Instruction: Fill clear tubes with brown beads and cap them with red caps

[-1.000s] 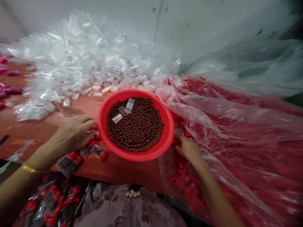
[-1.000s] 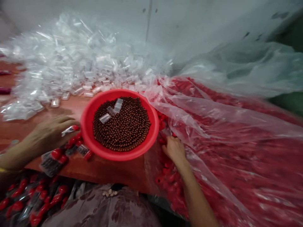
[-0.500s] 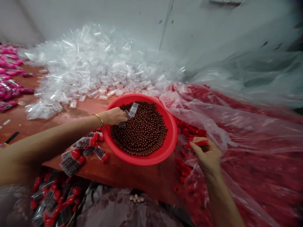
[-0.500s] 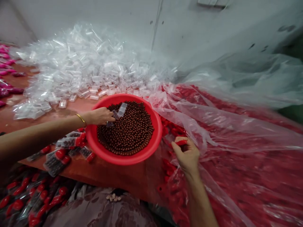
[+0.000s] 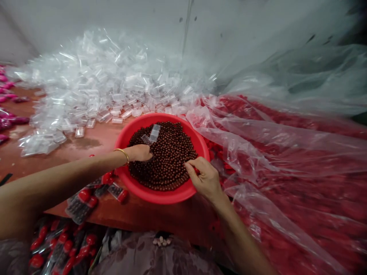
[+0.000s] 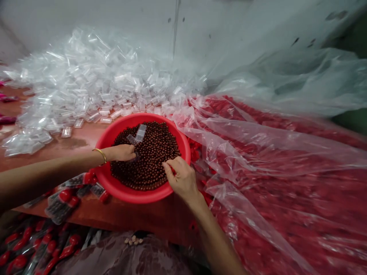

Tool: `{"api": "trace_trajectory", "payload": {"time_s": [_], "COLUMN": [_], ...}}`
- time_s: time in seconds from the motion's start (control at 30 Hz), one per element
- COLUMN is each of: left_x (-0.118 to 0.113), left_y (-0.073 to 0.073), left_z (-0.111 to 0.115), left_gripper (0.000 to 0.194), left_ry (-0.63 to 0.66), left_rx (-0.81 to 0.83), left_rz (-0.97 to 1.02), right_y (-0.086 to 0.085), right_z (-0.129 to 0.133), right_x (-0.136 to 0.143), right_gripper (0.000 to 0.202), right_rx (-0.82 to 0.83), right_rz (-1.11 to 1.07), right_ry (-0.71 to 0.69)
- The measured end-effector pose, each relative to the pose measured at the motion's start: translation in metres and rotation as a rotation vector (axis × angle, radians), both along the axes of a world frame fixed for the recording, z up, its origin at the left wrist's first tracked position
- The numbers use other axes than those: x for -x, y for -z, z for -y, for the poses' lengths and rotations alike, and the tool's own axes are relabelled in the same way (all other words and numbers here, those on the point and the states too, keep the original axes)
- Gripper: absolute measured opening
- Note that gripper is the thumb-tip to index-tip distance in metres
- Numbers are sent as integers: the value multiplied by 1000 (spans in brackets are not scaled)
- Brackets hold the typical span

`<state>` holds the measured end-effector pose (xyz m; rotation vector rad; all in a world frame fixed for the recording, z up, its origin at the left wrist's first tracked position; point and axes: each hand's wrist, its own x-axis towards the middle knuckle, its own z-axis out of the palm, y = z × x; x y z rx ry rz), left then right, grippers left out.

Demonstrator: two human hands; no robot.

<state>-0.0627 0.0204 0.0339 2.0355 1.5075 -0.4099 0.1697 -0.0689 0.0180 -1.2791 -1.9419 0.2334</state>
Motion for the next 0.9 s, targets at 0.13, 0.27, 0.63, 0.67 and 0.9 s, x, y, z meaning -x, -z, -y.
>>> {"api": "trace_trajectory", "payload": {"time_s": [0.13, 0.27, 0.63, 0.67, 0.9], "left_x": [-13, -37, -56, -51, -29], "left_y": [4, 17, 23, 19, -1], "left_z": [-7, -13, -21, -19, 14], "left_gripper": [22, 23, 10, 12, 39], "left_ry": [-201, -317, -445, -428, -340], "left_rx": [214, 220, 162, 171, 375], "left_rz": [131, 241, 787, 924, 1414], "right_y": [0, 0, 1, 1, -15], "right_z": [-2, -3, -3, -2, -7], "right_x": [-2, -4, -9, -9, 12], "right_gripper": [19, 14, 20, 20, 26], "right_rx": [47, 56, 81, 103, 217], "right_rz": [67, 15, -153, -205, -704], "right_ry": [-40, -67, -26, -19, 125]}}
